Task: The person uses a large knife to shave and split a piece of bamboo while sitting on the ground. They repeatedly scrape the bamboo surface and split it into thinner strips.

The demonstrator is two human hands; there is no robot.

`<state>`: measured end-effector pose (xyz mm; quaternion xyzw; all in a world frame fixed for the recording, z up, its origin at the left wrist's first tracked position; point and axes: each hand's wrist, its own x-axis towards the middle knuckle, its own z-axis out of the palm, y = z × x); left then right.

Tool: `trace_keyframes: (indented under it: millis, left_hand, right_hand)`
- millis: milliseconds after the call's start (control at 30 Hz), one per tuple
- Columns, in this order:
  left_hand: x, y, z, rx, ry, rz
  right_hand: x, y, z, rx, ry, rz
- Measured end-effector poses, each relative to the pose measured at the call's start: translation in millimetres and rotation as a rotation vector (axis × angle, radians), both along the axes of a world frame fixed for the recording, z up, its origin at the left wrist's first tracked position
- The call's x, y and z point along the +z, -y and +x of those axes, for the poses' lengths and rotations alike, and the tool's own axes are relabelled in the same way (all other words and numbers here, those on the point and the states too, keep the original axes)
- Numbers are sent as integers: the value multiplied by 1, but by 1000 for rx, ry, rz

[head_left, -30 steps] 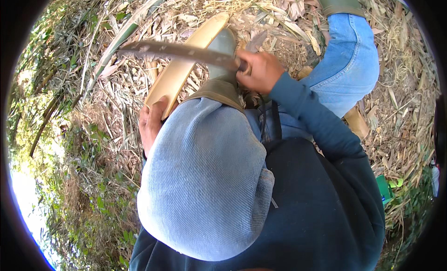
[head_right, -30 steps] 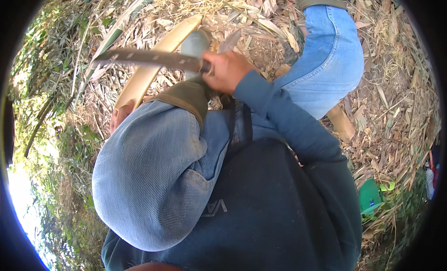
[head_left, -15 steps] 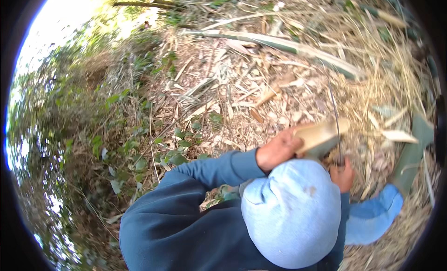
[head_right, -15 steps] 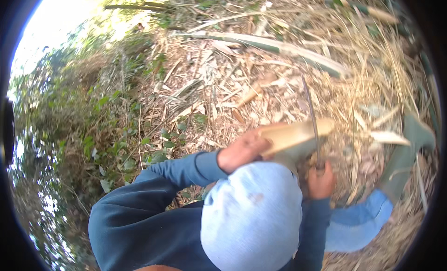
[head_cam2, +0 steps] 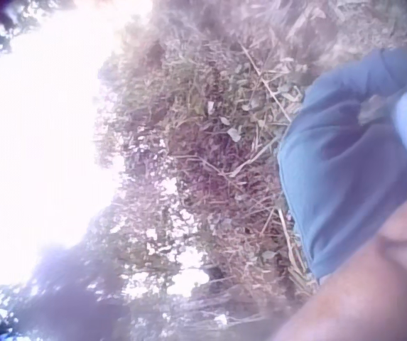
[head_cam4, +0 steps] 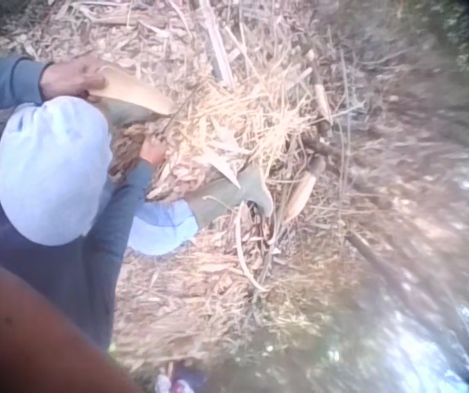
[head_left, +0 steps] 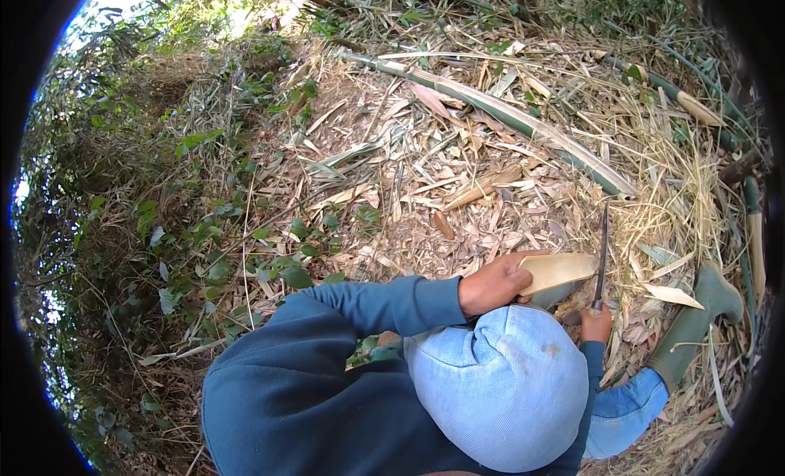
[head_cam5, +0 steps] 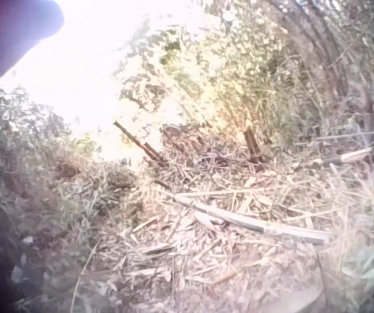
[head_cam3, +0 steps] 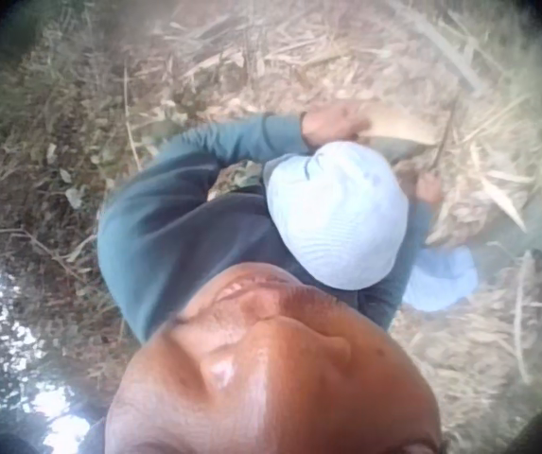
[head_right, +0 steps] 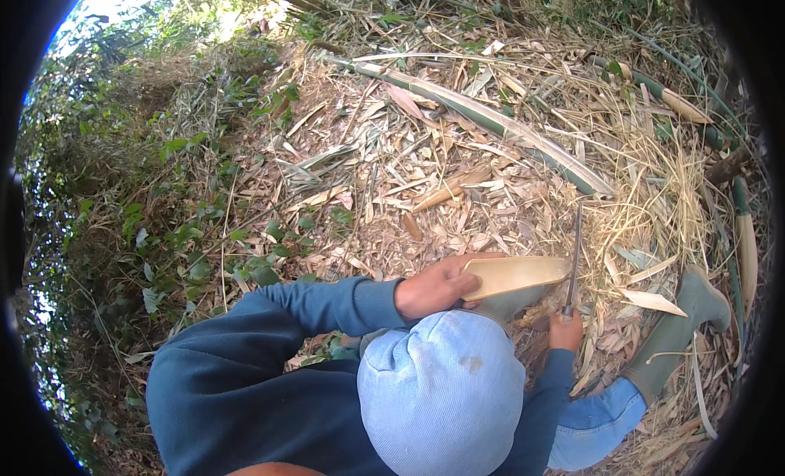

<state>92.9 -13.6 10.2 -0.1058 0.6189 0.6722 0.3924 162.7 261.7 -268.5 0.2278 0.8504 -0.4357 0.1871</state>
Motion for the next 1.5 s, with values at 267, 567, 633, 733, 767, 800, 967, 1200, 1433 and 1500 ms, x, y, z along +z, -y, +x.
trace_keyframes:
  millis: [267, 567, 633, 733, 767, 800, 967, 1200, 1433, 1500]
  left_hand:
    - [-8, 8, 7, 171, 74, 101]
    - [-13, 6, -8, 160, 55, 134]
    - [-1, 7, -8, 162, 65, -68]
    - [9, 4, -3, 135, -2, -164]
    - [13, -4, -1, 194, 17, -178]
    - [17, -9, 5, 258, 27, -202]
    - [18, 0, -3, 376, 206, -99]
    - [10, 13, -4, 591, 389, 79]
    - [-1, 22, 0, 639, 478, 156]
    - [-13, 39, 0, 612, 477, 243]
  right_hand:
    - [132, 46, 24, 70, -47, -259]
    - [58, 6, 15, 139, -104, -46]
    - [96, 20, 21, 161, -162, -18]
    - [137, 39, 20, 100, -80, -211]
    - [136, 41, 21, 108, -48, -208]
    - [128, 39, 30, 82, -25, -175]
    - [75, 17, 19, -80, 37, -168]
    - [168, 34, 16, 54, -51, -239]
    - [131, 51, 22, 67, -68, -162]
    - [127, 45, 9, 59, -100, -120]
